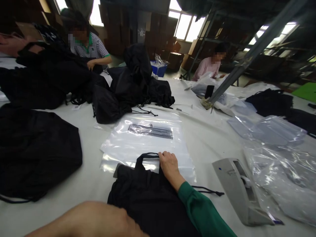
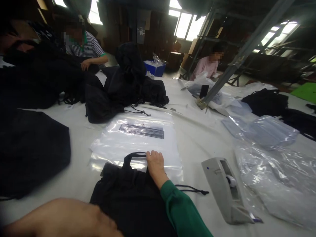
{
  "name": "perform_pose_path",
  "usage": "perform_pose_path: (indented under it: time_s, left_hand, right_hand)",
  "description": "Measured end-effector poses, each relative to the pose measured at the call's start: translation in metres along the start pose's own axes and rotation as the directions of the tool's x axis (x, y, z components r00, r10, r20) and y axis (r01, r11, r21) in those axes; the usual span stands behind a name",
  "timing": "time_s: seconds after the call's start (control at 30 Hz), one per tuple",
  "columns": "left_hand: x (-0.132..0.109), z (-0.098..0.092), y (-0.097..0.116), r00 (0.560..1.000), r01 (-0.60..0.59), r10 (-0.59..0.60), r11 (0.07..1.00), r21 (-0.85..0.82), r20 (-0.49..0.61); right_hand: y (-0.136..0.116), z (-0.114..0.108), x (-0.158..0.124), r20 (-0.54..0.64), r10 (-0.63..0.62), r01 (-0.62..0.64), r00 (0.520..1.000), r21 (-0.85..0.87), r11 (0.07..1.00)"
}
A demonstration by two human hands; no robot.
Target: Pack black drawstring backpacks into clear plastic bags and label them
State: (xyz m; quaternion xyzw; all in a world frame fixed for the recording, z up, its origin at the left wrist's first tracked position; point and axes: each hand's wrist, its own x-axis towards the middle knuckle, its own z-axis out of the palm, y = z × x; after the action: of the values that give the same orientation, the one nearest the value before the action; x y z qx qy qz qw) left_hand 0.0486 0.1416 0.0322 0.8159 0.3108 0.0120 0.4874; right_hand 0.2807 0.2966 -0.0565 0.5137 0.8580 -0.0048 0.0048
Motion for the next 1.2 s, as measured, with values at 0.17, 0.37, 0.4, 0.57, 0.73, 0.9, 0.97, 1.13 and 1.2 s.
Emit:
perform_pose_path:
  time_s: [0.17, 0.37, 0.4, 0.57, 0.73, 0.9, 0.97, 1.13, 1.2]
  left_hand:
    - [0.021, -0.073, -0.004, 0.773, 0.186, -0.264, 0.964, -0.192, -0.577]
    - [0.08, -0.093, -0.029, 0.853, 0.156, -0.199, 0.979, -0.128, -0.482]
    - [0.089, -0.087, -0.033, 0.908, 0.173, -0.179, 0.984, -0.048, -0.379]
    - [0.117, -0.055, -0.051, 0.962, 0.26, -0.224, 0.929, 0.264, -0.157]
    - [0.126, -0.046, -0.061, 0.941, 0.334, -0.314, 0.919, 0.21, -0.124]
    - [0.121, -0.031, -0.04, 0.93, 0.339, -0.261, 0.882, 0.328, -0.26]
    - [0.114, -0.023, -0.024, 0.936, 0.301, -0.179, 0.854, 0.424, -0.304]
    - [0.09, -0.005, 0.007, 0.949, 0.198, 0.016, 0.747, 0.635, -0.315]
    - [0.079, 0.002, 0.015, 0.943, 0.181, 0.069, 0.716, 0.675, -0.327]
  right_hand:
    - [0.0, -0.033, -0.038, -0.036, -0.057, 0.061, 0.998, 0.145, 0.987]
    - [-0.032, -0.051, -0.124, -0.072, -0.393, 0.374, 0.917, 0.499, 0.782]
    - [-0.034, -0.05, -0.132, -0.063, -0.402, 0.376, 0.914, 0.509, 0.775]
    - [-0.031, -0.047, -0.142, -0.086, -0.367, 0.353, 0.926, 0.539, 0.765]
    - [-0.027, -0.052, -0.138, -0.155, -0.348, 0.371, 0.924, 0.58, 0.725]
    - [0.006, -0.067, -0.107, -0.286, -0.148, 0.308, 0.947, 0.676, 0.669]
    - [0.023, -0.07, -0.083, -0.325, -0.069, 0.278, 0.943, 0.656, 0.702]
    - [0.036, -0.066, -0.031, -0.232, -0.257, 0.346, 0.938, 0.635, 0.69]
    - [0.03, -0.066, -0.021, -0.065, -0.398, 0.33, 0.915, 0.688, 0.647]
